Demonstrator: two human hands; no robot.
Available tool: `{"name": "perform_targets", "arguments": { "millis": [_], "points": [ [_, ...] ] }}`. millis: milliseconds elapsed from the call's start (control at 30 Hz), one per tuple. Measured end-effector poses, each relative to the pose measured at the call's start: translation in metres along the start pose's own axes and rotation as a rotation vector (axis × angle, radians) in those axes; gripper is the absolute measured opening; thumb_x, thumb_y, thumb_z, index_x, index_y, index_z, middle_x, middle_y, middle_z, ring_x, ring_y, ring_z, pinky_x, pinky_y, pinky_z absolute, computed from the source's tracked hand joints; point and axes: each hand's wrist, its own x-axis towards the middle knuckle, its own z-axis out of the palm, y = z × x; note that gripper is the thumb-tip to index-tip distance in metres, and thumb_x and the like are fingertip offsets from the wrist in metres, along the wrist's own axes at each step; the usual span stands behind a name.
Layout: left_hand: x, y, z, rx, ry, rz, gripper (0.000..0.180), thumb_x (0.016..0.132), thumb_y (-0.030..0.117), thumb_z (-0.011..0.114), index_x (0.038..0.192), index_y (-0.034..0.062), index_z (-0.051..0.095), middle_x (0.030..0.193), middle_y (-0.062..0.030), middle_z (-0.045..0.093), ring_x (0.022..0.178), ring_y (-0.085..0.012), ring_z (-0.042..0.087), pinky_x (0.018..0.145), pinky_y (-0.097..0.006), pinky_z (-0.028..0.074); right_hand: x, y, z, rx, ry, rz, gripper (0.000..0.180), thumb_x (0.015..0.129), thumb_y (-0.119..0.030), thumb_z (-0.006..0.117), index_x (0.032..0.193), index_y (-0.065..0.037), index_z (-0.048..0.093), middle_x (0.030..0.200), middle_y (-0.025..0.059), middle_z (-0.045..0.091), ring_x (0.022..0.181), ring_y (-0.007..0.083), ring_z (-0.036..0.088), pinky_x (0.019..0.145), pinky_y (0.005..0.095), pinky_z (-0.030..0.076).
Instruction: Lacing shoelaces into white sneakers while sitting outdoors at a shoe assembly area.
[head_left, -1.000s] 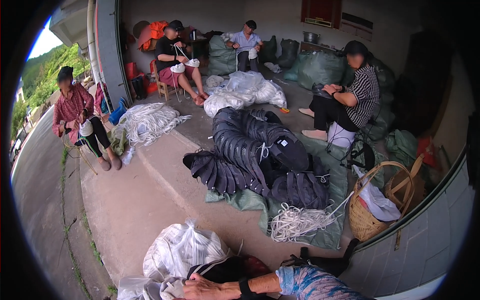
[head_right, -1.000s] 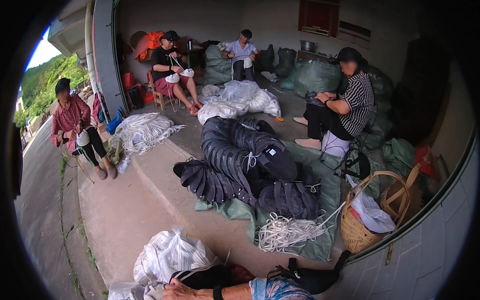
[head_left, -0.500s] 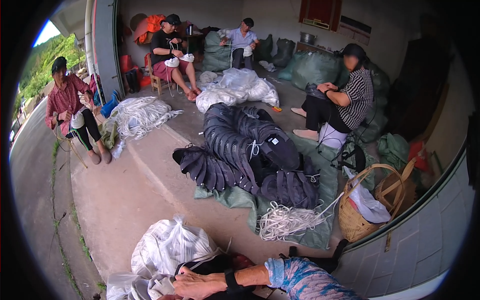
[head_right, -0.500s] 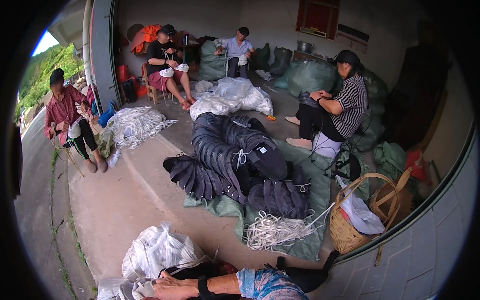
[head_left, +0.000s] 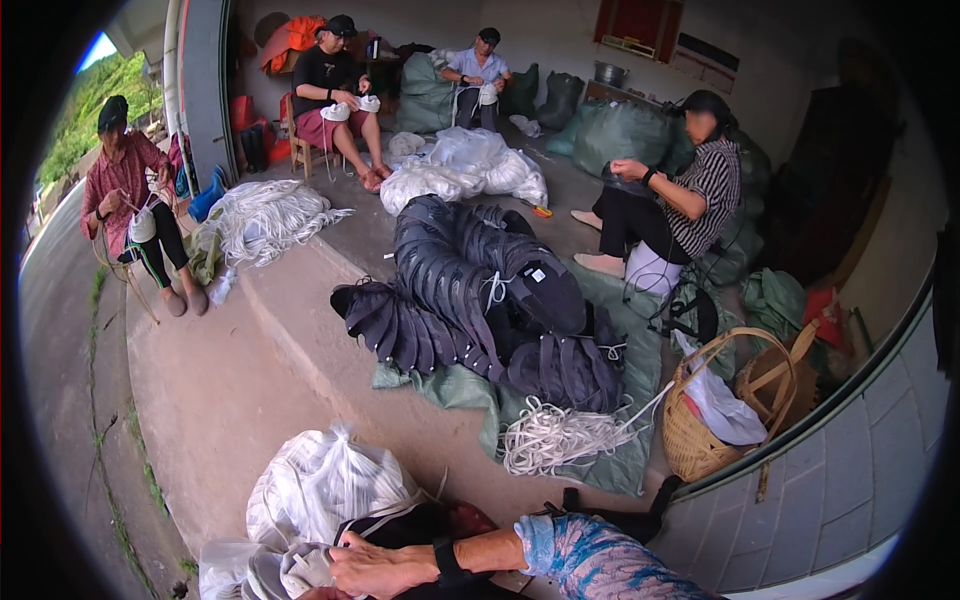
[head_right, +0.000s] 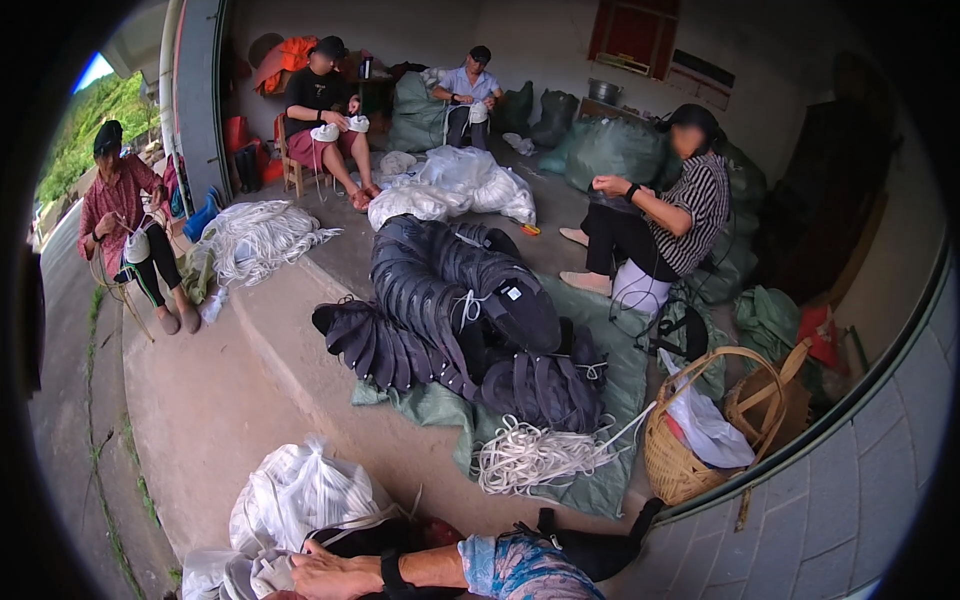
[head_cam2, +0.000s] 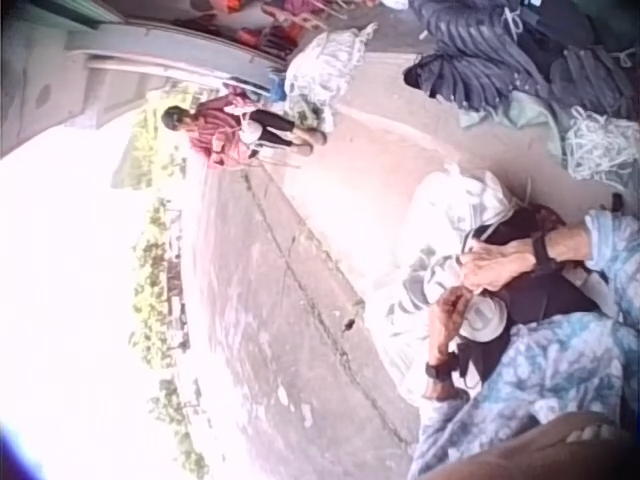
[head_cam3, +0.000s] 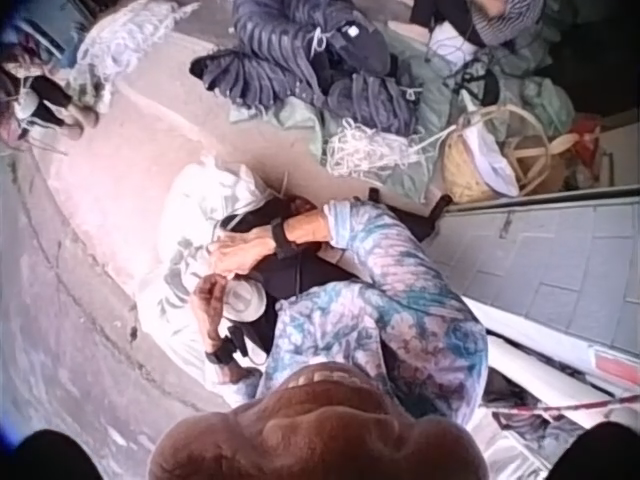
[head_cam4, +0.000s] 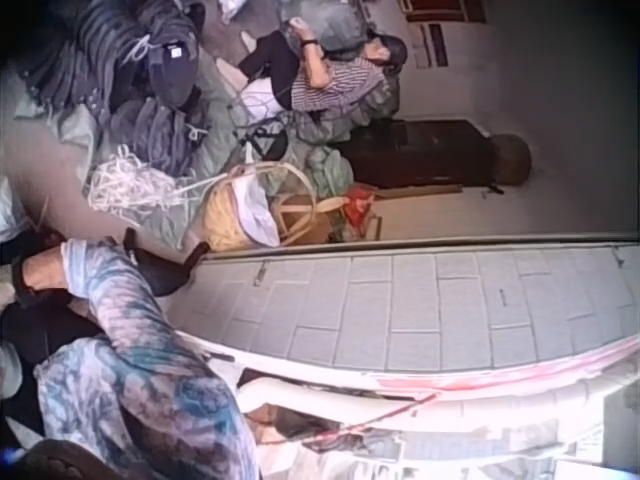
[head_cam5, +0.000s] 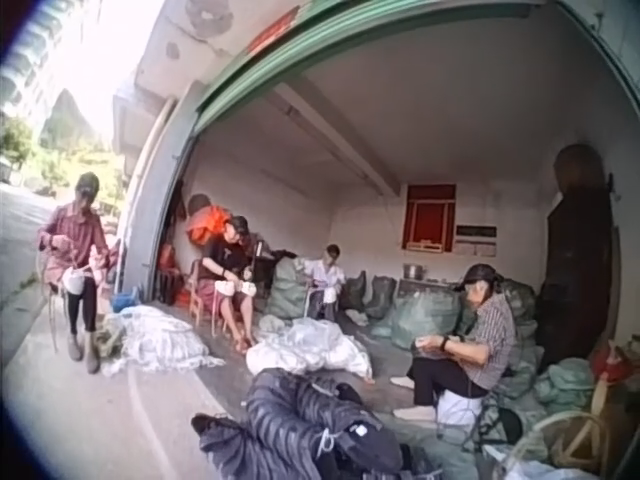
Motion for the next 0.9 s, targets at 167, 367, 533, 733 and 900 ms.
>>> {"name": "perform_targets", "arguments": {
  "millis": [167,367,533,733,900],
  "points": [
    [-0.008,-0.003,0.005,0.106,0.023,-0.068,0.012,0.085,0.012,0.068,0.089,0.0008,0.068,0.071,-0.0073,0.065,0.063,-0.0125,0.057,0.059,-0.029,0.047,0.0,-0.011,0.008,0.054,0.135,0.001,0.013,0.069,-0.004,0.062,0.065,-0.013,0.054,0.073,0.0002,0.05,0.082,0.0202,0.047,0.079,0.0394,0.031],
    [0.021,-0.01,0.004,-0.052,-0.07,-0.081,0.013,0.086,0.01,0.069,0.095,0.0011,0.068,0.072,-0.0065,0.065,0.064,-0.0103,0.058,0.059,-0.027,0.048,-0.009,-0.008,-0.03,0.142,0.098,0.16,0.014,0.072,-0.001,0.06,0.073,-0.013,0.054,0.074,-0.0005,0.055,0.079,0.0205,0.055,0.087,0.0382,0.033],
    [0.014,-0.012,0.001,-0.11,-0.033,-0.094,0.011,0.088,0.012,0.067,0.095,0.0028,0.069,0.072,-0.0064,0.065,0.064,-0.0116,0.058,0.06,-0.028,0.049,0.003,-0.003,-0.039,0.211,-0.092,0.109,0.015,0.072,0.003,0.06,0.073,-0.011,0.056,0.069,0.0019,0.057,0.079,0.0225,0.06,0.088,0.0411,0.034],
    [0.014,-0.012,0.001,0.124,-0.027,-0.032,0.011,0.086,0.01,0.068,0.093,0.002,0.069,0.075,-0.0067,0.066,0.067,-0.0117,0.061,0.062,-0.028,0.05,0.006,-0.004,-0.045,0.087,-0.176,0.15,0.019,0.073,0.006,0.06,0.081,-0.01,0.057,0.07,0.0027,0.059,0.077,0.0242,0.062,0.087,0.0414,0.035],
    [0.015,-0.014,0.002,0.151,-0.027,-0.004,0.012,0.085,0.012,0.068,0.093,0.0028,0.069,0.071,-0.0079,0.065,0.064,-0.0131,0.061,0.061,-0.029,0.05,-0.001,-0.001,-0.049,0.05,-0.016,0.195,0.036,0.074,0.0,0.067,0.107,-0.011,0.058,0.102,0.0054,0.057,0.099,0.0212,0.057,0.084,0.0367,0.037]
  ]
}}
